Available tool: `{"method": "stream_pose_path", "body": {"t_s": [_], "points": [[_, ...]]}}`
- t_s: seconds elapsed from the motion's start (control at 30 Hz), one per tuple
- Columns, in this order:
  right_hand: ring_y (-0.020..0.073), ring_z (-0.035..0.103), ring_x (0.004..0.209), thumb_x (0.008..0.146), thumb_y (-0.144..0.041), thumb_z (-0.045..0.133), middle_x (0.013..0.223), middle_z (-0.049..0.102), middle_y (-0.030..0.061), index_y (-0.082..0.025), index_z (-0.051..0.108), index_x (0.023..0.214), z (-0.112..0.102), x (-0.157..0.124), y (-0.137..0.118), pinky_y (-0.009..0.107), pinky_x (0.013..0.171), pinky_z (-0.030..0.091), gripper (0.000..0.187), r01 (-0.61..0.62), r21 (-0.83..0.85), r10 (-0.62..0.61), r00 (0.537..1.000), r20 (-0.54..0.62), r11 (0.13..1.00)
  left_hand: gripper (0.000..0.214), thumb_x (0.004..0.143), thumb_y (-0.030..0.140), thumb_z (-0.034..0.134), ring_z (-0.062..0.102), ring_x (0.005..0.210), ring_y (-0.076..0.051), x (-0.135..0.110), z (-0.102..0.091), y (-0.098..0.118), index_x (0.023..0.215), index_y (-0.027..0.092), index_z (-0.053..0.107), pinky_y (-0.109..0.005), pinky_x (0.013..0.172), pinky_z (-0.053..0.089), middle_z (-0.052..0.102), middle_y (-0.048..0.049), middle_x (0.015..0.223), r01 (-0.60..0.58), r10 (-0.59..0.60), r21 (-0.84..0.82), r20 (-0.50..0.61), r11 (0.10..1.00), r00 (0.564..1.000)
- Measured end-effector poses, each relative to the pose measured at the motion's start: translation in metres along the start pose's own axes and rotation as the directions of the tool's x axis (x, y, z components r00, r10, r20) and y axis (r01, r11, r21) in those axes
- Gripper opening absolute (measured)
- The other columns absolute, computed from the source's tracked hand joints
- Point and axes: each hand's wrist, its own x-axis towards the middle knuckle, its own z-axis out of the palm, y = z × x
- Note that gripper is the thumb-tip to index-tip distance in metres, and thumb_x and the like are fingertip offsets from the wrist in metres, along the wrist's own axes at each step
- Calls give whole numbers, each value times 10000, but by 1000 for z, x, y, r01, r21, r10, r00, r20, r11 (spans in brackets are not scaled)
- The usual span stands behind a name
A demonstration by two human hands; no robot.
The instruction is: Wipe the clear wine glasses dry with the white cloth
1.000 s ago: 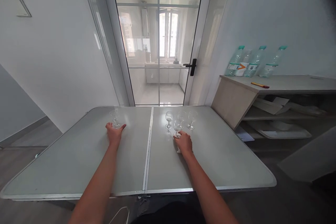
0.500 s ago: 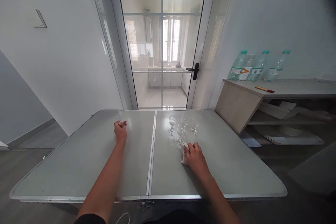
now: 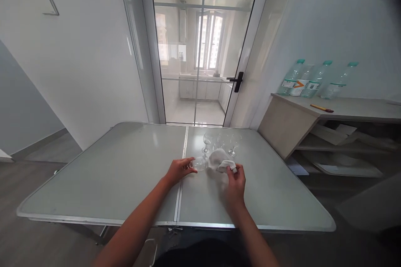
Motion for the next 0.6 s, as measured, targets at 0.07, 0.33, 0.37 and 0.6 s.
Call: {"method": "stream_pose_path", "body": {"t_s": [0.07, 0.33, 0.37, 0.6], "points": [[207, 626, 876, 938, -435, 622, 979, 685, 35, -228, 624, 1073, 3, -7, 2, 321, 813, 503, 248, 85, -99, -72, 989, 132, 991, 474, 872, 593, 697, 582, 577, -97, -1, 2, -1, 1180, 234, 726, -219, 616, 457, 721, 7, 763, -24, 24, 18, 13, 1000, 1000], [230, 684, 986, 920, -334, 607, 1108, 693, 56, -255, 463, 1291, 11, -4, -2, 335, 879, 522, 406, 131, -119, -29, 780, 625, 984, 383, 997, 445, 588, 655, 640, -136, 0, 3, 5, 1286, 207, 664, -228, 606, 457, 724, -41, 779, -294, 275, 222, 112, 930, 955], [240, 683, 1022, 902, -342, 625, 1140, 686, 67, -255, 430, 1356, 11, 0, -4, 346, 892, 524, 502, 112, -110, -11, 750, 662, 988, 371, 1010, 420, 569, 664, 662, -145, 1, 3, 6, 1299, 203, 649, -234, 614, 465, 718, -44, 783, -339, 314, 238, 138, 910, 939], [231, 670, 880, 804, -459, 735, 992, 709, 47, -233, 233, 1624, -1, 14, -26, 373, 839, 532, 987, -293, 77, 129, 624, 771, 953, 403, 1018, 492, 518, 649, 693, -152, 5, -5, 3, 1300, 230, 637, -252, 644, 468, 692, -37, 808, -378, 345, 205, 180, 903, 921]]}}
